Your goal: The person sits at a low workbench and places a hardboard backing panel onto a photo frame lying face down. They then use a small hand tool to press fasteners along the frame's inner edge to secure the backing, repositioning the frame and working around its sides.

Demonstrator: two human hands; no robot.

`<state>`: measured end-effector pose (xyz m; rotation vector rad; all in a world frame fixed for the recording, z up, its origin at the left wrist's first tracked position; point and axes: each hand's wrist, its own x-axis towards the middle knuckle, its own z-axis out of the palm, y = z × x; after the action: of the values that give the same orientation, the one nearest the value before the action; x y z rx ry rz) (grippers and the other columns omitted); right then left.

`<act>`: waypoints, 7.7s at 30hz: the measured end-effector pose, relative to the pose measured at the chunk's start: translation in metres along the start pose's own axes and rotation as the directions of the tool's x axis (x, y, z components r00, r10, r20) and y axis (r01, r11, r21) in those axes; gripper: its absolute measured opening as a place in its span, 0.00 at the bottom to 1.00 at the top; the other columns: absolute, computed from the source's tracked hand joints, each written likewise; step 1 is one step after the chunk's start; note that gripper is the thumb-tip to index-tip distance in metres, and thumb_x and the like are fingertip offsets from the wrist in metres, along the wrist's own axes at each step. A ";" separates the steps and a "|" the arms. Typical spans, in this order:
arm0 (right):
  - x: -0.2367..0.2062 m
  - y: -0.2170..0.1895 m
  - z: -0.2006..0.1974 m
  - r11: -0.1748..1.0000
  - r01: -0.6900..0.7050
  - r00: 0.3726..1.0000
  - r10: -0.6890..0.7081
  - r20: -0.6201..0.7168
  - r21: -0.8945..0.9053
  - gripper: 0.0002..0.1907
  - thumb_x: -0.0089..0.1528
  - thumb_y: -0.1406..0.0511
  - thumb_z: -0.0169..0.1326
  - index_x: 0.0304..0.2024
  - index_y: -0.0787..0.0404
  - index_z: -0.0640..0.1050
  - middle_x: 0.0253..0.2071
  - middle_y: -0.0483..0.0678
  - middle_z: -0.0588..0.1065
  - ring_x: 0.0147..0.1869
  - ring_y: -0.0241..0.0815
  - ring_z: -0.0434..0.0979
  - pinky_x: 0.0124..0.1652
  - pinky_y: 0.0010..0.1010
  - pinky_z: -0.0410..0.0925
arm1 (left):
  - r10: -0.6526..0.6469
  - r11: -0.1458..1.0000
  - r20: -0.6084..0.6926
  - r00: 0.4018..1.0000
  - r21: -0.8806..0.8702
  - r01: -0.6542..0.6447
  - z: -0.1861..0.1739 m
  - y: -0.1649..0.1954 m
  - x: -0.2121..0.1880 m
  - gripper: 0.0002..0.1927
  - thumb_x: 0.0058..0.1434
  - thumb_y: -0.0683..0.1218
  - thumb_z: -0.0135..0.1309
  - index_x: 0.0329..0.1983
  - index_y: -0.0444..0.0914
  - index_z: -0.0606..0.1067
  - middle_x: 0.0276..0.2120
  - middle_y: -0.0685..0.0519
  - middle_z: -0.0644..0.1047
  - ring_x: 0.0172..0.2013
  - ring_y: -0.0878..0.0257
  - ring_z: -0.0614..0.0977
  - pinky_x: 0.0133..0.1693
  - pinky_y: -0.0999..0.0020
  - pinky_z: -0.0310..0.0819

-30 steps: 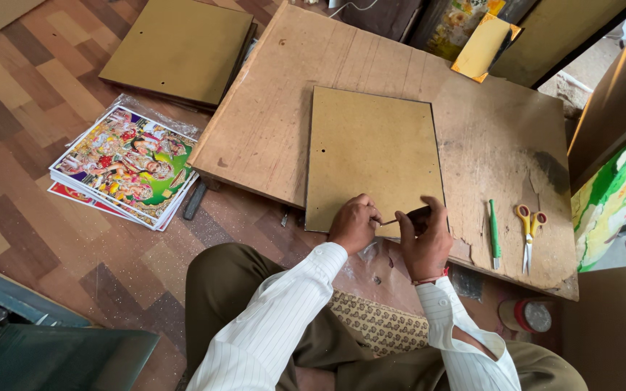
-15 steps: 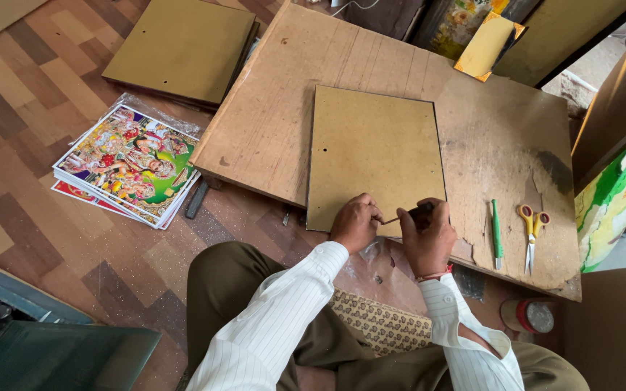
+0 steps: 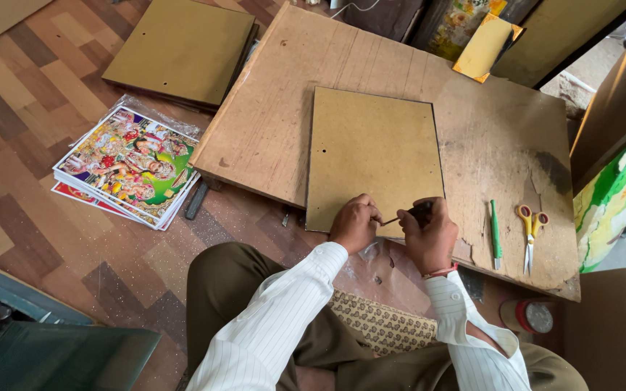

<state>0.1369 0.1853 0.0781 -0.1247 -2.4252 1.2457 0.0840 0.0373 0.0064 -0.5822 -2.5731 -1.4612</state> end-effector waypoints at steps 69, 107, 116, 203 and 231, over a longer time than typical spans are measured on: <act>0.014 -0.034 0.002 0.958 0.237 0.971 -0.231 0.052 -0.162 0.16 0.61 0.66 0.62 0.50 0.65 0.79 0.39 0.55 0.81 0.38 0.46 0.83 0.37 0.33 0.74 | -0.106 0.984 0.232 0.967 0.167 0.067 -0.025 0.027 0.011 0.12 0.63 0.56 0.56 0.42 0.49 0.84 0.36 0.48 0.83 0.38 0.48 0.84 0.42 0.51 0.77; 0.006 -0.020 -0.003 0.970 0.233 0.972 -0.235 0.014 0.075 0.10 0.64 0.71 0.57 0.48 0.65 0.80 0.40 0.52 0.83 0.46 0.38 0.86 0.43 0.26 0.76 | -0.031 0.993 0.230 0.973 0.114 0.005 -0.025 0.026 0.010 0.10 0.64 0.54 0.56 0.39 0.46 0.83 0.34 0.48 0.83 0.37 0.48 0.83 0.41 0.50 0.76; 0.003 -0.031 0.008 0.993 0.064 0.991 -0.075 -0.108 -0.100 0.11 0.59 0.67 0.67 0.38 0.66 0.79 0.31 0.51 0.82 0.33 0.41 0.85 0.34 0.29 0.75 | -0.051 0.995 0.200 0.979 0.098 0.032 -0.021 0.024 0.009 0.10 0.63 0.53 0.55 0.40 0.50 0.84 0.37 0.51 0.84 0.37 0.49 0.84 0.41 0.52 0.77; -0.074 0.074 0.015 0.706 -0.550 0.832 0.512 0.214 0.446 0.32 0.58 0.67 0.62 0.63 0.72 0.70 0.43 0.51 0.81 0.39 0.40 0.81 0.36 0.31 0.73 | -0.415 0.882 -0.392 0.821 0.046 0.469 -0.094 -0.046 0.028 0.19 0.54 0.42 0.65 0.49 0.33 0.77 0.45 0.42 0.80 0.47 0.46 0.80 0.49 0.51 0.73; -0.074 0.084 0.054 0.882 -0.411 0.910 0.413 -0.040 -0.229 0.15 0.57 0.61 0.65 0.40 0.66 0.83 0.35 0.62 0.81 0.42 0.61 0.83 0.41 0.43 0.74 | -0.647 0.022 0.451 0.615 -0.795 0.606 -0.016 -0.042 -0.050 0.19 0.65 0.51 0.57 0.44 0.29 0.75 0.31 0.42 0.81 0.30 0.55 0.86 0.31 0.64 0.84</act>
<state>0.1739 0.1749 -0.0402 -0.7413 -2.6326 1.1131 0.1122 -0.0089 -0.0338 0.7976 -1.6220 -3.1819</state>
